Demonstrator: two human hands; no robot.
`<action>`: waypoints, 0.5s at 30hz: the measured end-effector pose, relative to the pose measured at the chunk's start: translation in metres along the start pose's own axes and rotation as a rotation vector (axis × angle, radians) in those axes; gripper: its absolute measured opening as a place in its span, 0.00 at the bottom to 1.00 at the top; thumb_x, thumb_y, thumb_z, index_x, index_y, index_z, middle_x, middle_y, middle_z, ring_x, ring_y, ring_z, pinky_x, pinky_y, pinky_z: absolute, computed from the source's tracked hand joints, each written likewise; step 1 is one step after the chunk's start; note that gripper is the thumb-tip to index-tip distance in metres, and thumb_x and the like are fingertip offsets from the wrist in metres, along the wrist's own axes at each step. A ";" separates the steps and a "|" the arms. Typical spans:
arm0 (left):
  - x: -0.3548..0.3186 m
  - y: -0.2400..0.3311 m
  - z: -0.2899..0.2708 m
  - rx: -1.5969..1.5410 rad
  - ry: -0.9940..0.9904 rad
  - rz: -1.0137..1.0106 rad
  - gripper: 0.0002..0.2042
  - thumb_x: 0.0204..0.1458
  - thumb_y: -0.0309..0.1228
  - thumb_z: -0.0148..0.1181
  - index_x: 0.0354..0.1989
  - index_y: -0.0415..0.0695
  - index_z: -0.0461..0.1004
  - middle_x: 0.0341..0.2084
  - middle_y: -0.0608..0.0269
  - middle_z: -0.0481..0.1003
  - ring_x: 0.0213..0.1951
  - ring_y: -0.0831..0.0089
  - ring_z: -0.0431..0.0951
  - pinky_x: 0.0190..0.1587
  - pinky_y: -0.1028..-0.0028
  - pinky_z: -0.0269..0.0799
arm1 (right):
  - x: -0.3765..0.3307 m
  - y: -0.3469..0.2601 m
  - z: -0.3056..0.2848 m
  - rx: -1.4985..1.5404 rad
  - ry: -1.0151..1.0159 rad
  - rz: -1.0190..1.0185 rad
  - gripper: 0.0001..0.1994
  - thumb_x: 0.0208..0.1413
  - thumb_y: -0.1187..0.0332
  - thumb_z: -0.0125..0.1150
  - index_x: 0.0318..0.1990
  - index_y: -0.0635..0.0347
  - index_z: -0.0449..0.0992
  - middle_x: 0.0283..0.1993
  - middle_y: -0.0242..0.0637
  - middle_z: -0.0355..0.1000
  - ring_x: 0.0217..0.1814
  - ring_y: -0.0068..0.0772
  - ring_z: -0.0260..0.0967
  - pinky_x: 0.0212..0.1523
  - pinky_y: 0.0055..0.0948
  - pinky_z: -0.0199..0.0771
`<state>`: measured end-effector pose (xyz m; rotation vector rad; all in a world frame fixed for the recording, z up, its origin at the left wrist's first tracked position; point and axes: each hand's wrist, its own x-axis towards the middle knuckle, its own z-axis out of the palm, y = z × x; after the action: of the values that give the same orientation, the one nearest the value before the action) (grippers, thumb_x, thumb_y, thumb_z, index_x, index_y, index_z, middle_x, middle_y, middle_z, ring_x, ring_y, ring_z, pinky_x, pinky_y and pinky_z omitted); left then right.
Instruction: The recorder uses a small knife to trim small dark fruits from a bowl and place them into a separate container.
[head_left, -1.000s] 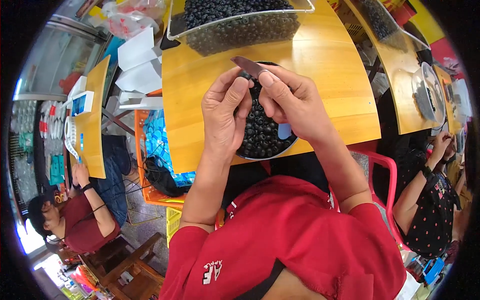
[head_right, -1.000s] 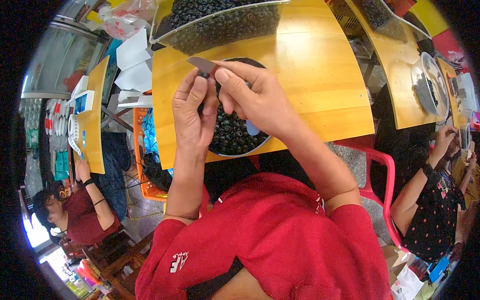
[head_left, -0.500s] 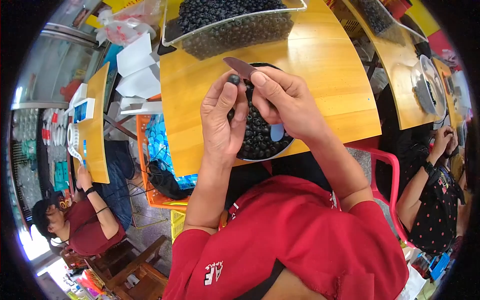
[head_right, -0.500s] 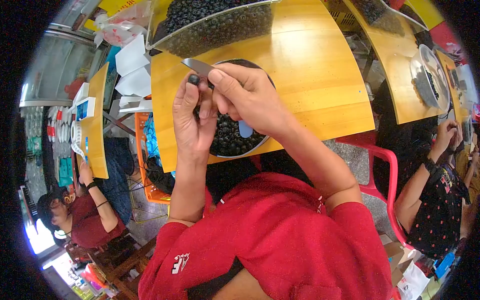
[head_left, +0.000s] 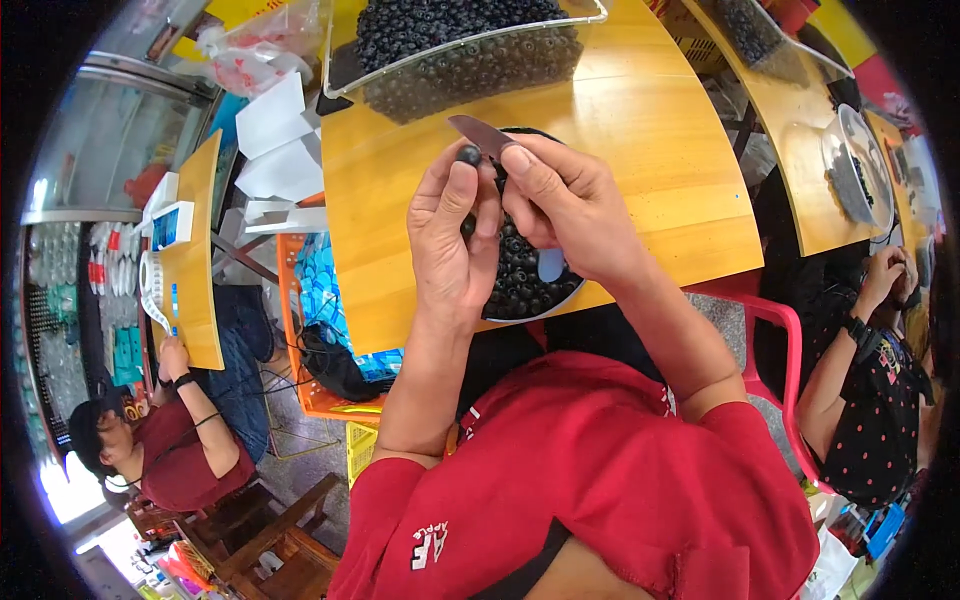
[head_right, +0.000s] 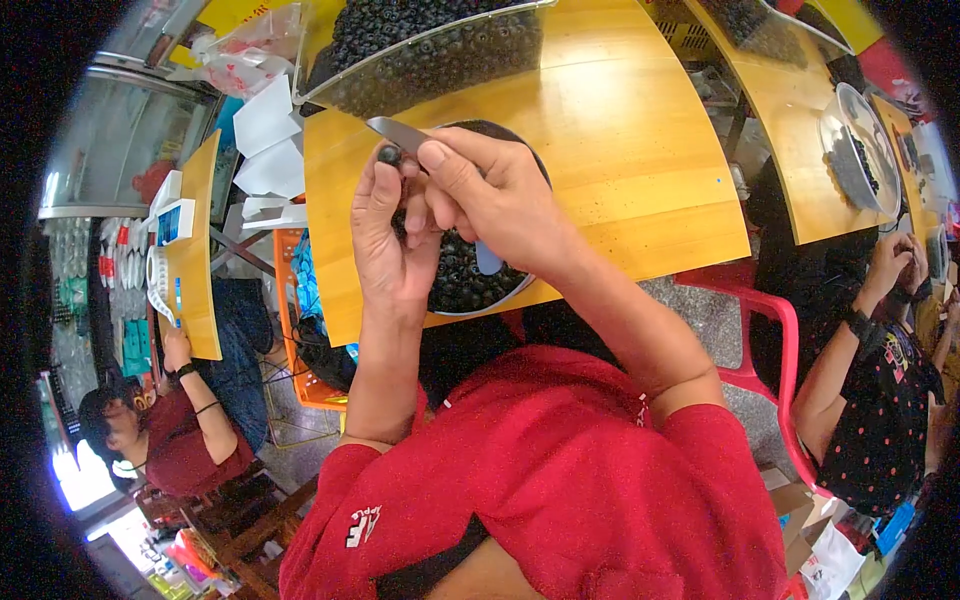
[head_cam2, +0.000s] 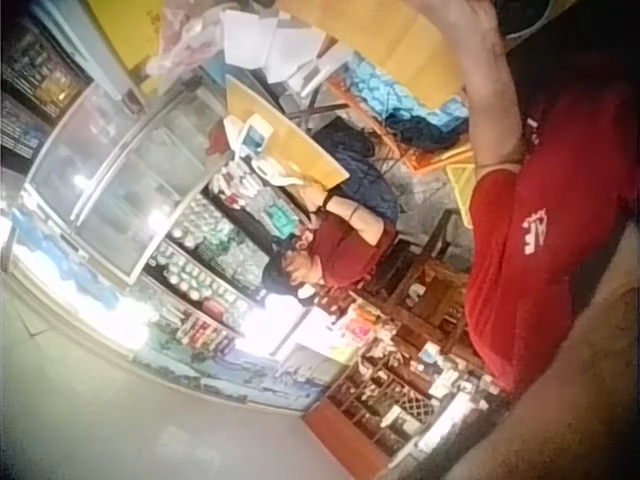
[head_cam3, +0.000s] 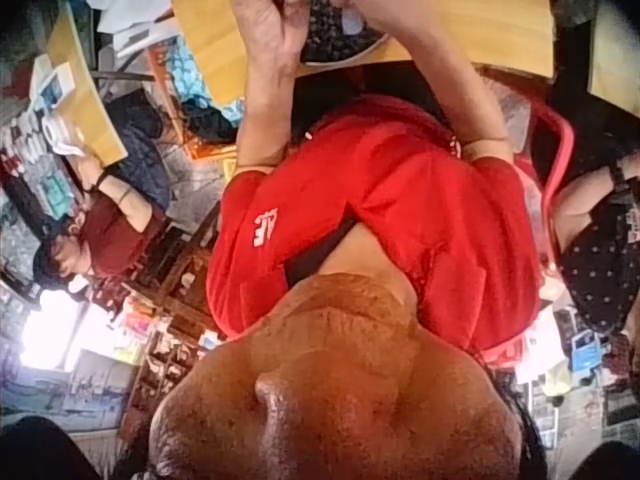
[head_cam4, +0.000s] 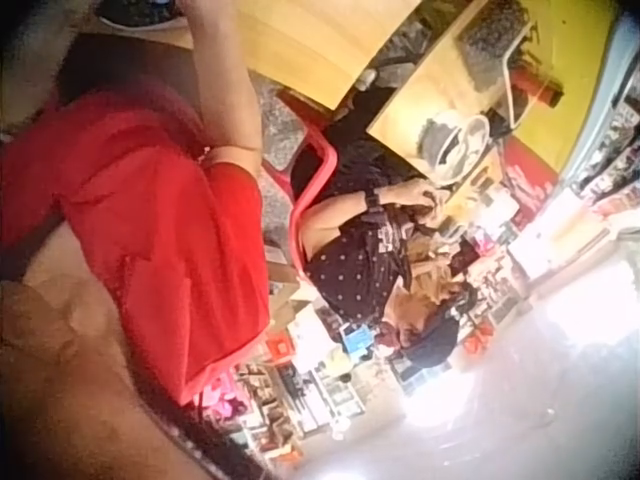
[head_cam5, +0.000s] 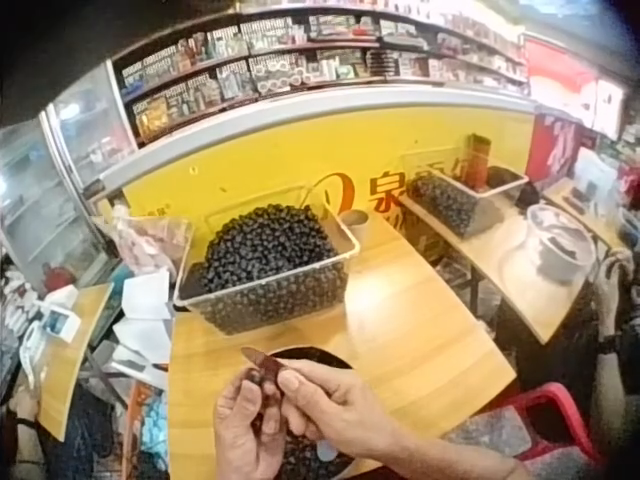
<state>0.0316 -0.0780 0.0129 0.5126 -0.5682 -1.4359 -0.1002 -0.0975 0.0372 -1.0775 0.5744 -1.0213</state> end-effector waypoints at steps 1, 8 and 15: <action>0.000 0.000 0.000 0.000 -0.001 -0.001 0.12 0.55 0.29 0.57 0.47 0.41 0.73 0.29 0.65 0.75 0.19 0.85 0.63 0.19 0.87 0.56 | -0.001 -0.001 0.000 0.026 -0.007 -0.001 0.16 0.65 0.64 0.43 0.53 0.64 0.68 0.15 0.22 0.56 0.14 0.09 0.47 0.14 0.14 0.44; 0.000 -0.003 -0.006 0.042 -0.005 0.027 0.12 0.54 0.29 0.57 0.47 0.42 0.73 0.30 0.64 0.75 0.20 0.83 0.64 0.20 0.87 0.58 | -0.002 0.003 0.002 -0.098 0.031 -0.094 0.16 0.64 0.65 0.45 0.54 0.64 0.68 0.15 0.23 0.57 0.14 0.10 0.47 0.14 0.14 0.45; -0.001 0.000 -0.001 -0.098 -0.037 -0.048 0.13 0.54 0.32 0.57 0.47 0.42 0.72 0.31 0.65 0.75 0.18 0.82 0.64 0.21 0.86 0.59 | -0.002 0.000 -0.002 0.051 -0.019 -0.006 0.16 0.64 0.66 0.45 0.54 0.64 0.67 0.16 0.23 0.58 0.15 0.10 0.48 0.14 0.15 0.45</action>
<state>0.0322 -0.0771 0.0120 0.4250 -0.5157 -1.5134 -0.1026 -0.0964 0.0364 -1.0440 0.5275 -1.0248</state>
